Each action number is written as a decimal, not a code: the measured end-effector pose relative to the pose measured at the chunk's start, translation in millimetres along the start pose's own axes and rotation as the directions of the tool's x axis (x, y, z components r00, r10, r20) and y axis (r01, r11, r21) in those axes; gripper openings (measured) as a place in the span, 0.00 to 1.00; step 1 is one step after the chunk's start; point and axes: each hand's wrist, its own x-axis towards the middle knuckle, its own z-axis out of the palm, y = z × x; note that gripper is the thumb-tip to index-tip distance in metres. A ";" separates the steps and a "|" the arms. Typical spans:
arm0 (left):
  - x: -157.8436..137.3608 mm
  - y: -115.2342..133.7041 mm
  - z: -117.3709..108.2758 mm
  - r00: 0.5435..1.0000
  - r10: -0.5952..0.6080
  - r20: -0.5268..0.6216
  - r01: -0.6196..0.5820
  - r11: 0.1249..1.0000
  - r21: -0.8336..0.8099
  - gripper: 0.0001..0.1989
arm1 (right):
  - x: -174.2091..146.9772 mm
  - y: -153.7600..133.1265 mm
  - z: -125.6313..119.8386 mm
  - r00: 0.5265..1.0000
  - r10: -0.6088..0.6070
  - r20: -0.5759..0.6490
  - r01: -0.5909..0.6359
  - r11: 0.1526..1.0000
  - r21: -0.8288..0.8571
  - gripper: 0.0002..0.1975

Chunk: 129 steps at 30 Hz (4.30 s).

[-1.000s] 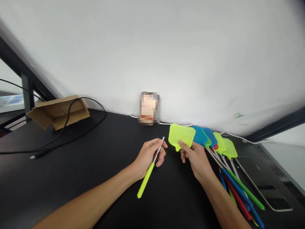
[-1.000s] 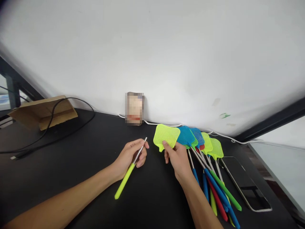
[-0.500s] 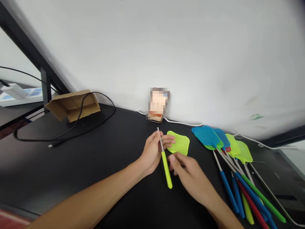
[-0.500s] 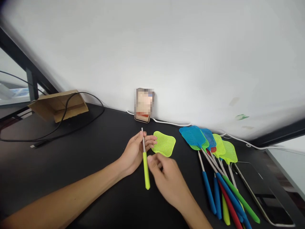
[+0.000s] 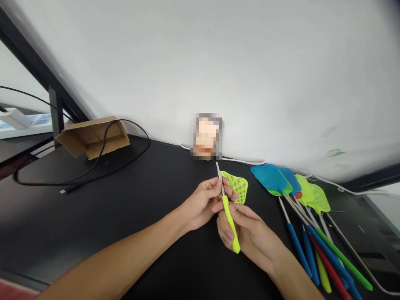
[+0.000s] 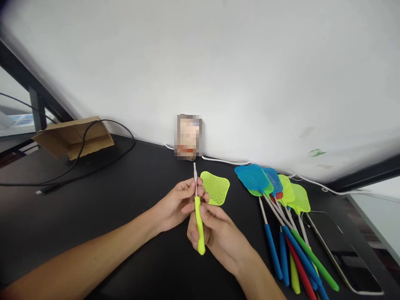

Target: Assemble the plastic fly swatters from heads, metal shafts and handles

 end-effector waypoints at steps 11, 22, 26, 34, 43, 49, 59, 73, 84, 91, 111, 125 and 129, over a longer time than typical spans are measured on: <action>1.5 1.0 2.7 0.984 0.153 -0.088 -0.147 0.987 0.069 0.09 | 1.0 0.3 -7.6 0.989 -0.119 -0.088 0.051 0.831 -0.554 0.19; 7.5 -4.4 -1.3 0.951 0.233 -0.203 -0.226 0.972 0.057 0.08 | -4.0 7.6 -0.8 0.852 -0.523 0.031 -0.050 -0.139 -0.989 0.13; 16.9 34.9 -20.4 0.849 0.438 -0.297 -0.446 0.894 0.044 0.07 | -12.0 24.2 15.4 0.840 -0.513 0.175 -0.041 -0.382 -0.923 0.10; 10.1 49.7 -17.7 0.838 0.501 -0.215 -0.421 0.846 0.328 0.09 | -1.5 0.0 -13.9 0.735 -0.678 -0.014 -0.283 -0.288 -0.915 0.16; 6.4 31.7 -18.4 0.822 0.559 -0.106 0.019 0.159 0.987 0.09 | 5.4 -30.0 -53.7 0.681 -0.650 -0.338 -0.649 -0.321 -0.690 0.16; 8.3 26.4 -24.7 0.888 0.458 0.051 0.077 -0.257 0.963 0.05 | 6.6 -28.4 -51.8 0.693 -0.633 -0.345 -0.654 -0.350 -0.671 0.16; 5.8 34.0 -22.1 0.848 0.516 0.120 0.214 -0.541 0.813 0.11 | 8.3 -28.3 -51.4 0.689 -0.633 -0.352 -0.664 -0.359 -0.656 0.17; 5.3 28.3 -26.4 0.897 0.427 0.117 0.177 -0.587 0.790 0.19 | 7.2 -30.1 -52.3 0.677 -0.638 -0.368 -0.675 -0.337 -0.657 0.21; 4.0 25.0 -21.8 0.925 0.360 0.122 0.128 -0.598 0.791 0.17 | 5.6 -30.8 -50.2 0.699 -0.606 -0.379 -0.663 -0.352 -0.661 0.16; 5.4 26.8 -17.7 0.882 0.469 0.038 0.080 -0.230 0.970 0.15 | 5.5 -27.7 -50.5 0.724 -0.606 -0.331 -0.625 -0.371 -0.687 0.10; 13.9 33.2 -13.2 0.738 0.556 -0.383 -0.354 0.802 0.482 0.11 | 2.9 -8.1 -34.9 0.624 -0.736 0.264 0.036 -0.311 -0.950 0.07; 12.0 27.9 -12.5 0.793 0.530 -0.301 -0.350 0.800 0.486 0.10 | 1.3 -7.5 -33.4 0.603 -0.751 0.271 0.056 -0.299 -0.953 0.07; 10.3 29.4 -9.7 0.796 0.519 -0.311 -0.338 0.808 0.483 0.10 | 0.9 -8.3 -32.4 0.583 -0.758 0.294 0.057 -0.323 -0.945 0.07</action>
